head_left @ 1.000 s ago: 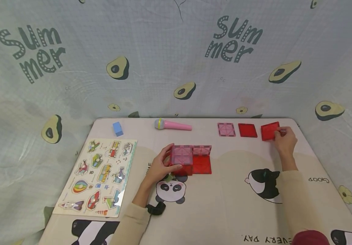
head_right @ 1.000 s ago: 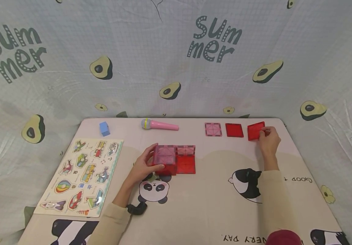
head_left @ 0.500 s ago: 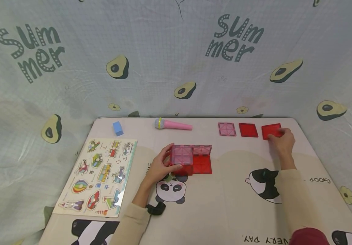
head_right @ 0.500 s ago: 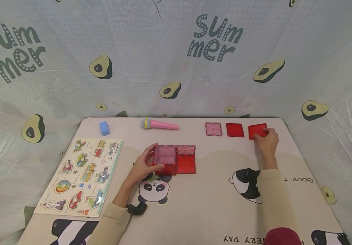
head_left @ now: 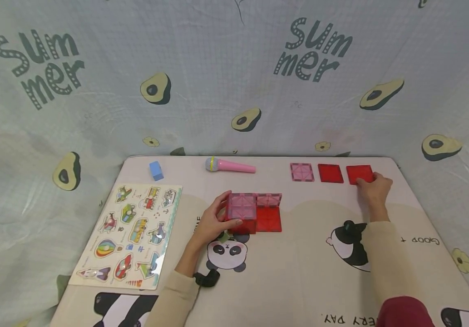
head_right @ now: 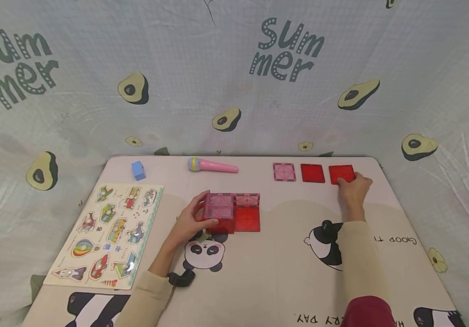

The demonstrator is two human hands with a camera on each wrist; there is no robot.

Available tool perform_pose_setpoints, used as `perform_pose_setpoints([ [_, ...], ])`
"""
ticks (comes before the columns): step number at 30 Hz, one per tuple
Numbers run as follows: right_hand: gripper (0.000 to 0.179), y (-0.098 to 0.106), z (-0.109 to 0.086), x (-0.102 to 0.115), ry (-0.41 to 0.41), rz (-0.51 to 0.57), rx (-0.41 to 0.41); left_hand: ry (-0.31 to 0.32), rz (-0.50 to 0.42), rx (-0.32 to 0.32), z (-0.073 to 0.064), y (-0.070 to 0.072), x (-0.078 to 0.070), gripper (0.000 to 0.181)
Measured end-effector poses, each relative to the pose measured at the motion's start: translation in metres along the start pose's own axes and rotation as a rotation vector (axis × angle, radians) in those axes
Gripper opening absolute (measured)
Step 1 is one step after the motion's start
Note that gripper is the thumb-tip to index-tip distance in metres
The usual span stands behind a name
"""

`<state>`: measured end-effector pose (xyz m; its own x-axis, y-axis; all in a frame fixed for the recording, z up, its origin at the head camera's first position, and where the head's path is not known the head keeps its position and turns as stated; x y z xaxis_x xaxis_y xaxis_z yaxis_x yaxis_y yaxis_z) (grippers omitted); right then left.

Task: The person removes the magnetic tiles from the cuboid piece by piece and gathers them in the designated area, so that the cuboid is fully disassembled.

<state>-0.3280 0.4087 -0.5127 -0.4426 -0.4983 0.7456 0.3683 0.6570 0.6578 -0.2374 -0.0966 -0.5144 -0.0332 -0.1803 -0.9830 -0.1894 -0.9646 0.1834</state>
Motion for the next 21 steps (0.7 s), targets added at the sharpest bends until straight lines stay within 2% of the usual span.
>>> perform_pose_setpoints([
  [15, 0.066, -0.0056, 0.0036, -0.0012, 0.002, -0.057, -0.017, -0.008, 0.008, -0.003, -0.0002, 0.0010, -0.0010, 0.088],
  [21, 0.067, -0.0023, 0.0028, -0.0053, -0.029, -0.014, -0.022, 0.001, 0.007, -0.001, -0.0005, 0.0011, -0.0001, 0.087],
])
Point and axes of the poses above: each hand's wrist, its own z-axis towards the middle knuckle, its own y-axis out of the back of the hand, x = y × z, the point moved 10 cm from there along z, towards the middle knuckle, and after that the axes turned 4 degrees about -x, right-handed, at the moved point
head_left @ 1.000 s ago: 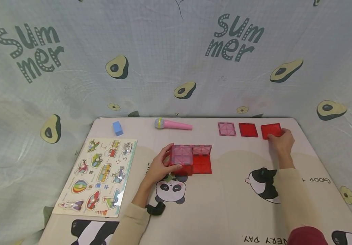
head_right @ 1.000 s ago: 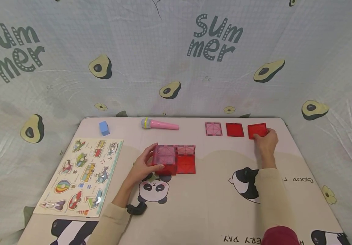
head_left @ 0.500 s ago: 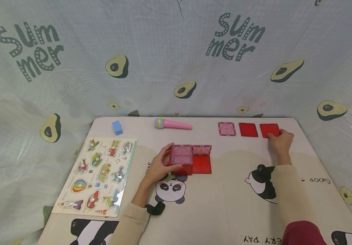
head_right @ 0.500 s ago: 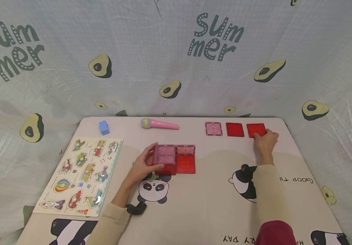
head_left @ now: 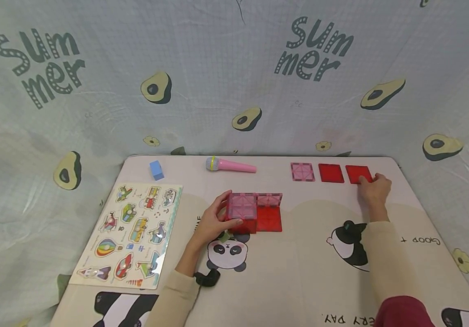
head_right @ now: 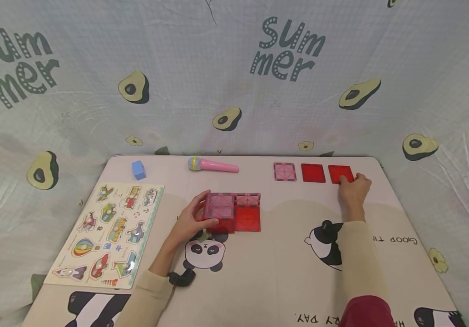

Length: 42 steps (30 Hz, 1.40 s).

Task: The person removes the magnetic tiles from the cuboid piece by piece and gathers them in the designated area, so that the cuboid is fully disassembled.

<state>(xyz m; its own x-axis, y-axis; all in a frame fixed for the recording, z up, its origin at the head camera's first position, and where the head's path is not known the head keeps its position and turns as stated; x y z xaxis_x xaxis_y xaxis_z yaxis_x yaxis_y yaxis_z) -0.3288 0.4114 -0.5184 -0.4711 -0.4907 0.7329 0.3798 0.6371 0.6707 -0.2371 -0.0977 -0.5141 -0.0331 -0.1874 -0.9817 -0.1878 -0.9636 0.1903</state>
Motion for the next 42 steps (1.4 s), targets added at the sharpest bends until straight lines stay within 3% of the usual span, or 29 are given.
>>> perform_pose_setpoints([
  [5, 0.067, 0.007, 0.000, 0.001, -0.007, 0.023, 0.002, 0.005, -0.005, 0.001, 0.001, 0.000, 0.002, 0.087],
  [20, 0.065, 0.030, -0.024, 0.037, 0.135, 0.063, -0.070, 0.005, 0.003, -0.003, 0.000, -0.001, 0.001, 0.087],
  [33, 0.062, 0.030, -0.055, 0.065, 0.225, 0.063, -0.086, 0.019, 0.027, -0.015, 0.000, 0.000, 0.002, 0.086],
  [42, 0.060, 0.020, -0.084, 0.087, 0.313, 0.100, -0.026, 0.019, 0.034, -0.017, 0.000, 0.000, 0.003, 0.086],
])
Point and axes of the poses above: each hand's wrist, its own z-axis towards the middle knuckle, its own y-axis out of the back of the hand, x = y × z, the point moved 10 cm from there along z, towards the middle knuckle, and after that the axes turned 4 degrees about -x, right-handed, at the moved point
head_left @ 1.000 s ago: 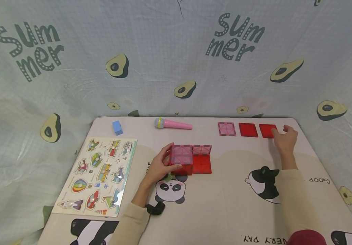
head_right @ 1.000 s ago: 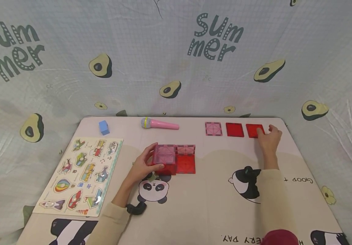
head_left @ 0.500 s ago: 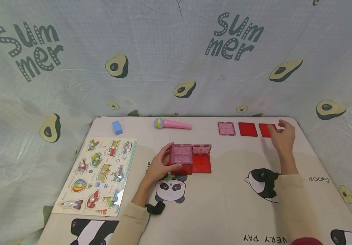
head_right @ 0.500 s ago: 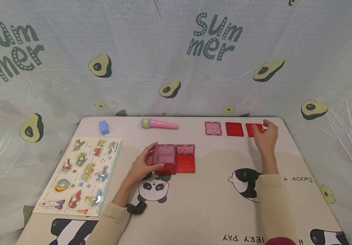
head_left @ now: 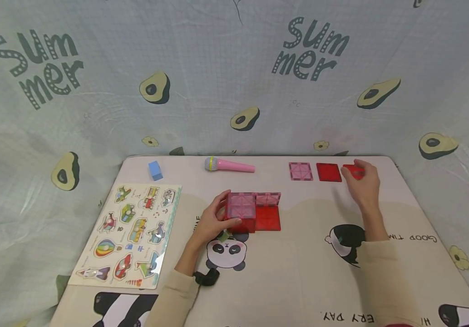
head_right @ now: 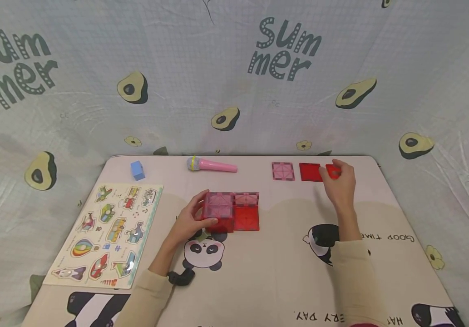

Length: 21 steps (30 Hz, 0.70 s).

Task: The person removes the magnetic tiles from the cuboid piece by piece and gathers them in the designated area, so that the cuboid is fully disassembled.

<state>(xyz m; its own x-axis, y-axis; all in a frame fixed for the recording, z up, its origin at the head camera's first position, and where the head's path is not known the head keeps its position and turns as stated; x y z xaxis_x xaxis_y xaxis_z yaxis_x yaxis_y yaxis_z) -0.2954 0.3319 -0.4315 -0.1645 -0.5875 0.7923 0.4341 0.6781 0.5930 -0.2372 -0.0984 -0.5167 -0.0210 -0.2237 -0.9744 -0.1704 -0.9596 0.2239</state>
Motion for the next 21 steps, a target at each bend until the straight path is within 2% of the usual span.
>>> perform_pose_setpoints([
  [10, 0.057, -0.017, -0.025, 0.024, 0.124, 0.051, 0.039, 0.004, -0.011, 0.001, 0.001, 0.000, 0.001, 0.086],
  [21, 0.060, -0.044, -0.052, 0.041, 0.169, 0.104, 0.120, -0.004, -0.020, 0.010, 0.001, -0.001, 0.001, 0.087],
])
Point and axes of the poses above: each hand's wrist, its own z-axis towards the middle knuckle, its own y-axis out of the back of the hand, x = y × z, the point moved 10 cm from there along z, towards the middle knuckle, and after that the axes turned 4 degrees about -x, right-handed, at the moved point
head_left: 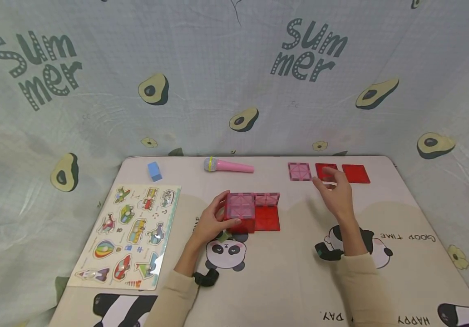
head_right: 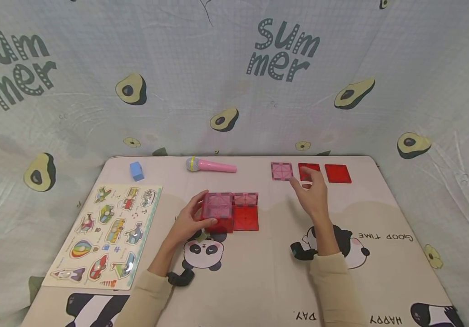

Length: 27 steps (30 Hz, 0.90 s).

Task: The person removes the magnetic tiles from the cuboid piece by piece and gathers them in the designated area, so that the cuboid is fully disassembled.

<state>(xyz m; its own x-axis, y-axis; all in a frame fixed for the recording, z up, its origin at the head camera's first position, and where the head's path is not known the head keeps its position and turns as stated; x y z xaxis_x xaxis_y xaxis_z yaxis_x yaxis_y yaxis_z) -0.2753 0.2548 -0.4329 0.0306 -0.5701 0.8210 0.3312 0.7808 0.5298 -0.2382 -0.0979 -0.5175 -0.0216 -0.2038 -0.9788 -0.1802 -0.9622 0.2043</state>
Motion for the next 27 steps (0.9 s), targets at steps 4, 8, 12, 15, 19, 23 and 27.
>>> perform_pose_setpoints([
  [4, 0.057, -0.012, -0.006, 0.004, 0.025, 0.029, 0.026, -0.001, -0.001, 0.003, 0.000, 0.000, -0.001, 0.088],
  [8, 0.055, -0.024, -0.011, 0.009, 0.035, 0.069, 0.054, -0.011, -0.010, 0.007, 0.000, 0.000, -0.002, 0.088],
  [12, 0.054, -0.035, -0.018, 0.014, 0.039, 0.091, 0.092, -0.025, -0.016, 0.012, 0.000, 0.000, -0.003, 0.088],
  [15, 0.053, -0.044, -0.023, 0.015, 0.030, 0.096, 0.120, -0.024, -0.014, 0.011, 0.000, 0.000, -0.003, 0.088],
  [19, 0.052, -0.054, -0.028, 0.015, 0.025, 0.116, 0.147, -0.017, -0.009, 0.009, 0.000, 0.000, -0.003, 0.088],
  [23, 0.051, -0.064, -0.032, 0.018, 0.041, 0.139, 0.172, -0.018, -0.008, 0.008, 0.000, 0.000, -0.002, 0.088],
  [27, 0.052, -0.073, -0.036, 0.020, 0.053, 0.141, 0.202, -0.028, -0.013, 0.010, 0.000, 0.000, -0.003, 0.088],
])
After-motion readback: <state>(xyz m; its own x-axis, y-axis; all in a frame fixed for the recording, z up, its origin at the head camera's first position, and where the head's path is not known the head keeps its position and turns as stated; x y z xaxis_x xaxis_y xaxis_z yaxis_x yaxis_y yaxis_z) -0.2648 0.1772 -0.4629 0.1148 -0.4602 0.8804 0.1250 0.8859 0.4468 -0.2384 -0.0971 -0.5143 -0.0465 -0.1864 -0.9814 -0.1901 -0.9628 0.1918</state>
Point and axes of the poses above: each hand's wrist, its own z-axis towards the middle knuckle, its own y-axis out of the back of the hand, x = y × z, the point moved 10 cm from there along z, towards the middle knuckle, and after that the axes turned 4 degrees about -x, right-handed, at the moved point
